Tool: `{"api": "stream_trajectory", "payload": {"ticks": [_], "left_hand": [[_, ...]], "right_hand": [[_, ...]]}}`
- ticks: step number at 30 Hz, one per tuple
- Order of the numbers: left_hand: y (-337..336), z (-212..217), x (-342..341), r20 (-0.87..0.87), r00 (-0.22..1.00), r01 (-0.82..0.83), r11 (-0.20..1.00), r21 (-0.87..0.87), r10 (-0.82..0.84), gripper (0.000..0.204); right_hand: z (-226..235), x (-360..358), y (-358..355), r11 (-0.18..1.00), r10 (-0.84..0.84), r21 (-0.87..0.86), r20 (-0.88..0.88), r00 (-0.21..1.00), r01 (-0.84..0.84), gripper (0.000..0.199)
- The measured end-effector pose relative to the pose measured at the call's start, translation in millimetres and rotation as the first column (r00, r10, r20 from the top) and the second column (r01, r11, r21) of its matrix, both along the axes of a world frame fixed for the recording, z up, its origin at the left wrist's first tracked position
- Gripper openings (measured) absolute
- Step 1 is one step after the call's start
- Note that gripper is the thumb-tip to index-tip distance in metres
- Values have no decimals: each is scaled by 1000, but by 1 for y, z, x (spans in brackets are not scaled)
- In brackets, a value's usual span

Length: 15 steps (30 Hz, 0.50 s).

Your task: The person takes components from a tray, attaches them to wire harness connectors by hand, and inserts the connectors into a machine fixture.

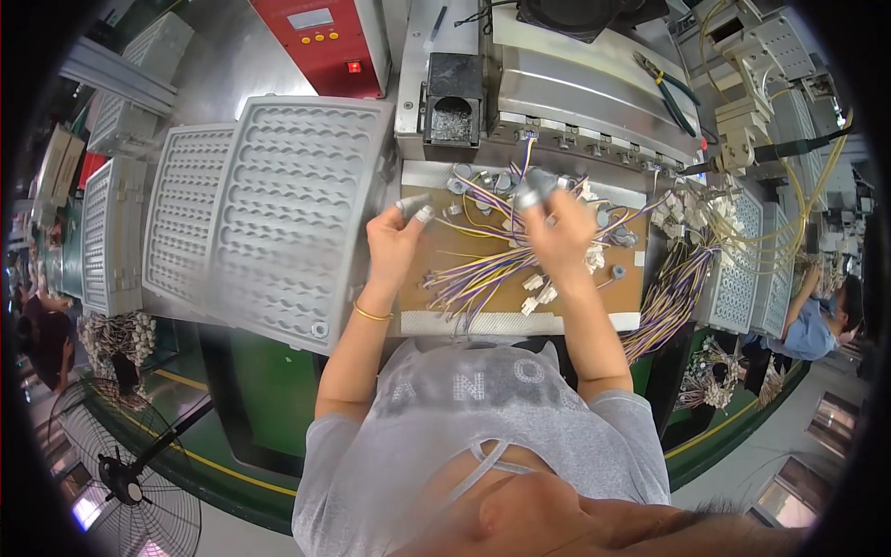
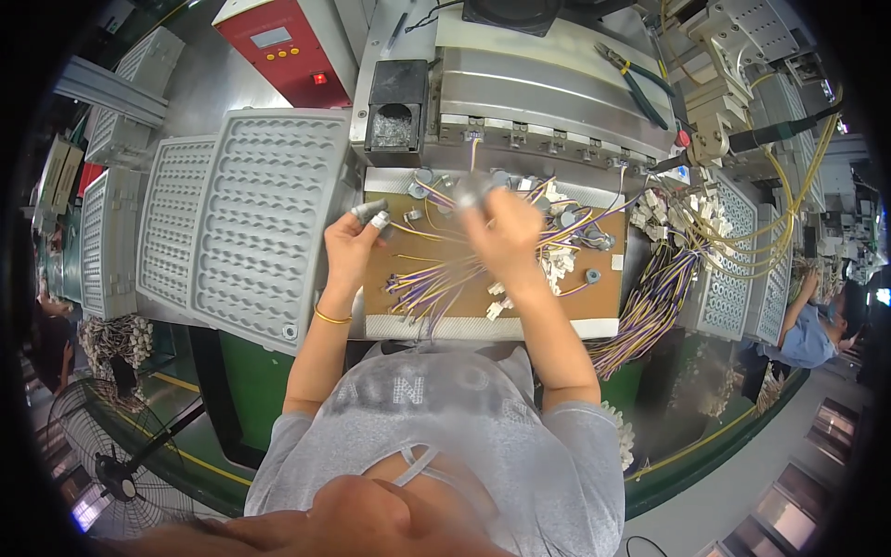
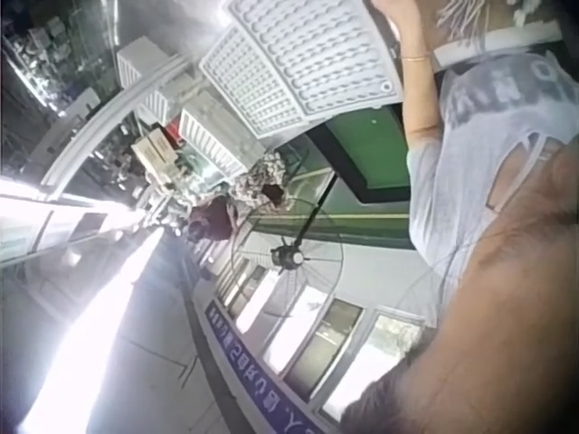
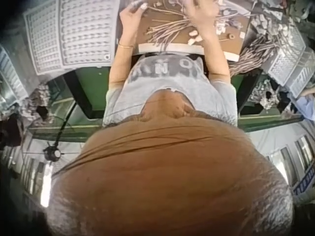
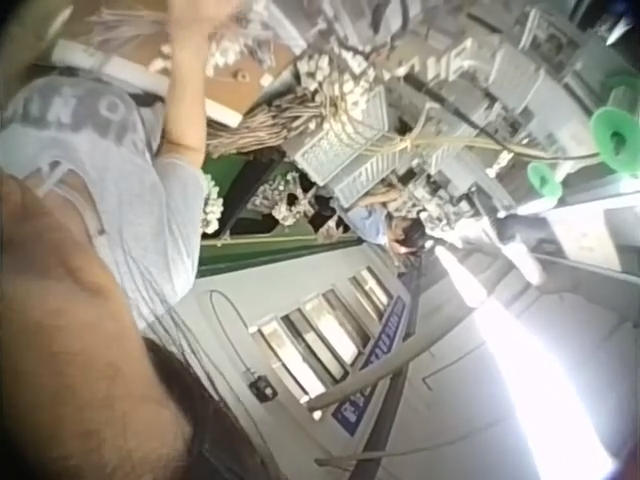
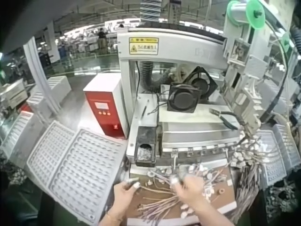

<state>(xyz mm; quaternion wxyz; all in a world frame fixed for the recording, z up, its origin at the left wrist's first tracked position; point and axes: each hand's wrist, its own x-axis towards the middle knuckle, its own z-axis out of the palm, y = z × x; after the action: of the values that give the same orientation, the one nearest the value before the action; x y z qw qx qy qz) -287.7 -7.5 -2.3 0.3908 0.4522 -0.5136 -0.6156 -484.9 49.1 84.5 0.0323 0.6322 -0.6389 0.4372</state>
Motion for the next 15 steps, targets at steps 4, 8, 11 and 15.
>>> {"api": "stream_trajectory", "payload": {"ticks": [4, 8, 11, 15], "left_hand": [[10, 49, -4, -282, 951, -19, 936, 351, 125, 31], [31, 63, 15, -288, 952, 0, 938, 346, 106, 31], [38, 63, 57, 95, 972, -217, 976, 8, 215, 29], [60, 38, 163, 609, 652, -290, 891, -350, 451, 29]], "right_hand": [[-19, 35, 12, 928, 373, 20, -43, 927, -373, 22], [-23, 40, 13, 899, 435, 35, 60, 899, -437, 15], [-21, 26, 21, 858, 348, 196, 458, 818, -475, 12], [-11, 10, 25, 798, 452, 143, 501, 738, -585, 8]]}}
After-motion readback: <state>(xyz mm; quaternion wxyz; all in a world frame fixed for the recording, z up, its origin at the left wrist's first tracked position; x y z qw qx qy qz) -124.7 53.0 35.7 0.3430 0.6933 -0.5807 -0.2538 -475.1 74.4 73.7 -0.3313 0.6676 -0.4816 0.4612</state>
